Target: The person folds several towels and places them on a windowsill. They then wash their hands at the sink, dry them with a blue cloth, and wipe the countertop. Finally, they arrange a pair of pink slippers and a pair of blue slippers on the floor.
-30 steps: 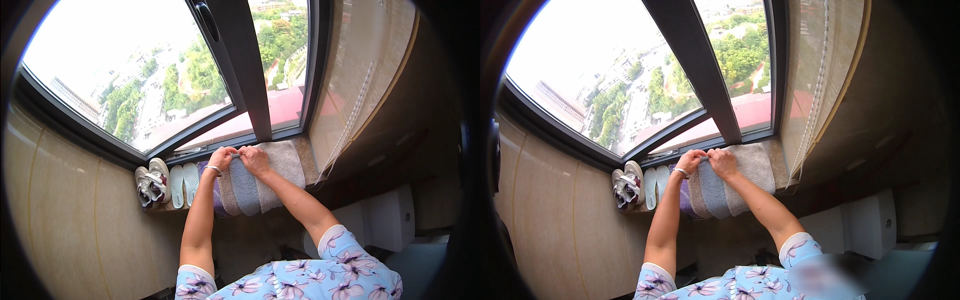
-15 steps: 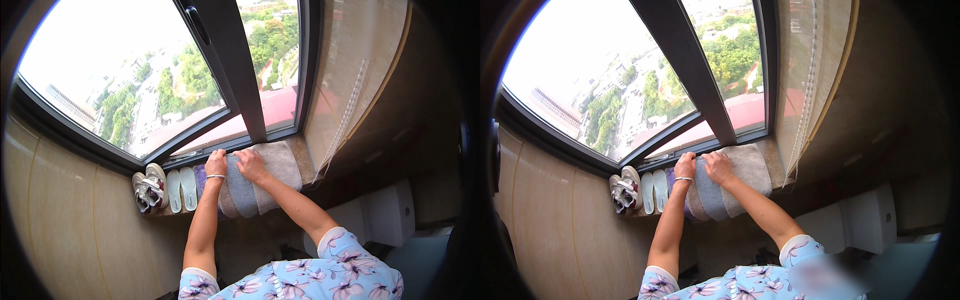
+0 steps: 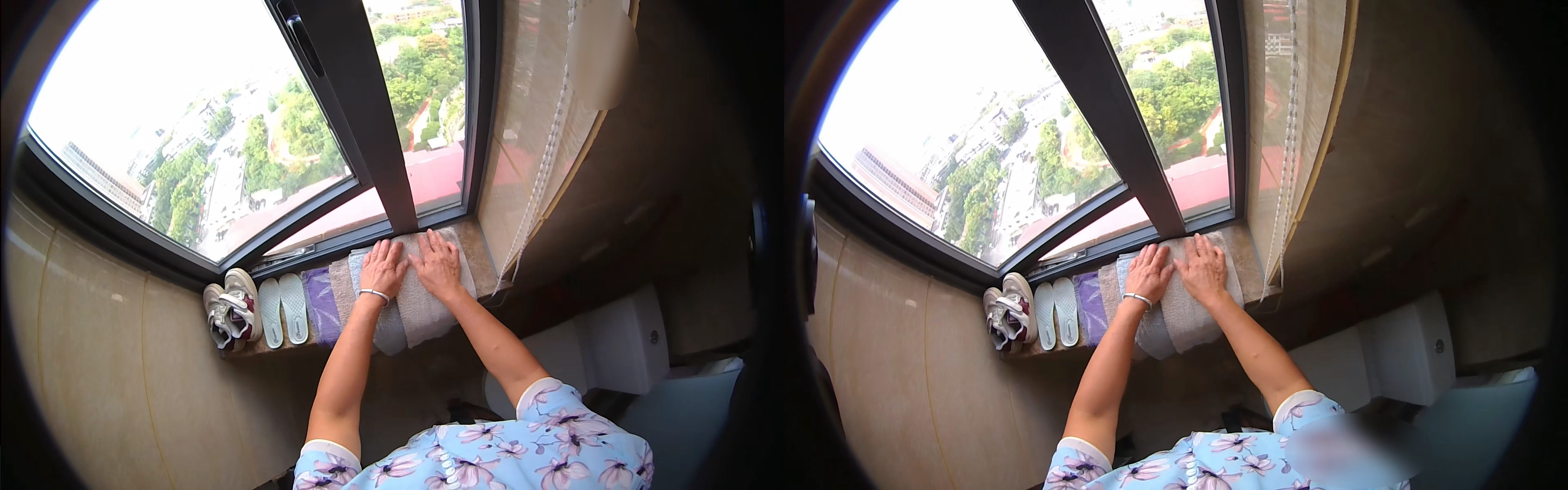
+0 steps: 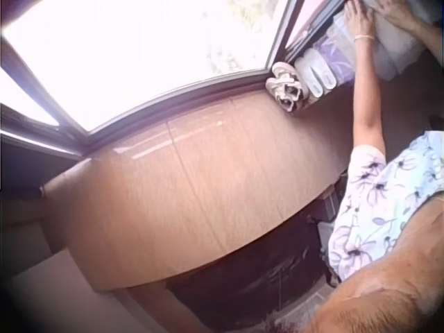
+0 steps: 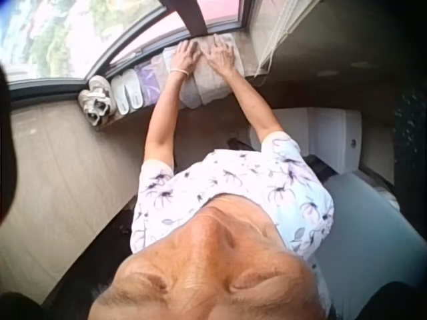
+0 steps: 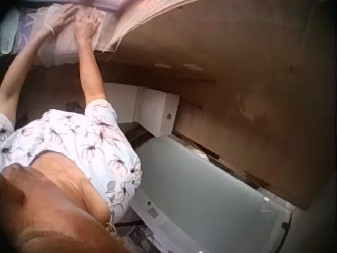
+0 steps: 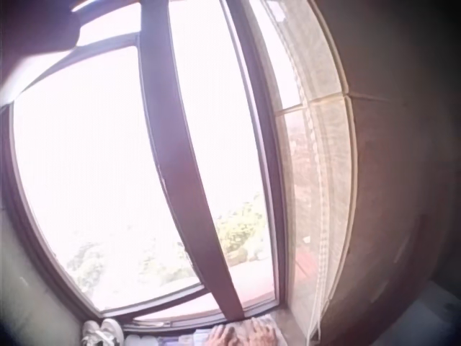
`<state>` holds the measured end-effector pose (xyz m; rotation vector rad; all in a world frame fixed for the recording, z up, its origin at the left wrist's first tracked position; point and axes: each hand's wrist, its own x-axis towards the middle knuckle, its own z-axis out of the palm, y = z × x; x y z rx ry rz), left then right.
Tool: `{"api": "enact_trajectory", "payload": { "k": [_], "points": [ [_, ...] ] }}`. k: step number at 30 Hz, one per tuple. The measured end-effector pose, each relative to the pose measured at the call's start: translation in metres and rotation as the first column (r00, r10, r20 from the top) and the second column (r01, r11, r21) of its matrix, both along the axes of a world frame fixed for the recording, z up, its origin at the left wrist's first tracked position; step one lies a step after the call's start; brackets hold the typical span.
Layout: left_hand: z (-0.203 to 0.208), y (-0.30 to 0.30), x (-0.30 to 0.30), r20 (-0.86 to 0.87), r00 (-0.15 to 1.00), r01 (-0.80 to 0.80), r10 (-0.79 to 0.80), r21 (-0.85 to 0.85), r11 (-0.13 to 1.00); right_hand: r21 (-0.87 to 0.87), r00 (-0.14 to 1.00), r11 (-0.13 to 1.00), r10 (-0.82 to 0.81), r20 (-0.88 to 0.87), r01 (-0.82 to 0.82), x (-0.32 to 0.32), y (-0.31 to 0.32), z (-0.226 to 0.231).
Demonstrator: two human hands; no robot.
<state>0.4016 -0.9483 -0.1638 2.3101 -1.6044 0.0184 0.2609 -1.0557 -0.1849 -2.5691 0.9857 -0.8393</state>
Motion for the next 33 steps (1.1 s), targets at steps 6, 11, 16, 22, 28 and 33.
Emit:
{"api": "enact_trajectory", "payload": {
  "k": [6, 11, 16, 22, 28, 33],
  "points": [
    [0.005, 0.003, -0.007, 0.151, 0.988, -0.042, 0.038, 0.027, 0.999, 0.014, 0.999, 1.0, -0.024, -0.037, 0.024, -0.01, -0.011, -0.005],
    [0.016, 0.012, -0.041, -0.012, 1.0, -0.007, 0.01, 0.202, 0.979, 0.008, 0.995, 1.0, -0.011, -0.099, 0.011, -0.043, -0.033, -0.019],
    [0.025, 0.02, -0.046, 0.061, 0.997, -0.057, 0.043, 0.235, 0.97, -0.027, 0.996, 0.999, -0.042, -0.081, 0.04, -0.052, -0.013, 0.004],
    [0.009, 0.079, -0.137, 0.046, 0.998, 0.037, -0.034, -0.049, 0.998, -0.016, 0.984, 0.984, 0.176, 0.027, -0.176, -0.108, 0.062, 0.014],
    [0.0, 0.108, -0.169, 0.046, 0.999, 0.032, -0.03, -0.048, 0.998, -0.045, 0.974, 0.973, 0.225, -0.036, -0.227, -0.123, 0.078, 0.004],
    [0.011, 0.129, -0.176, -0.027, 0.999, -0.033, 0.03, -0.108, 0.994, -0.013, 0.958, 0.96, 0.279, -0.058, -0.281, -0.12, 0.084, 0.016]
  ]
}}
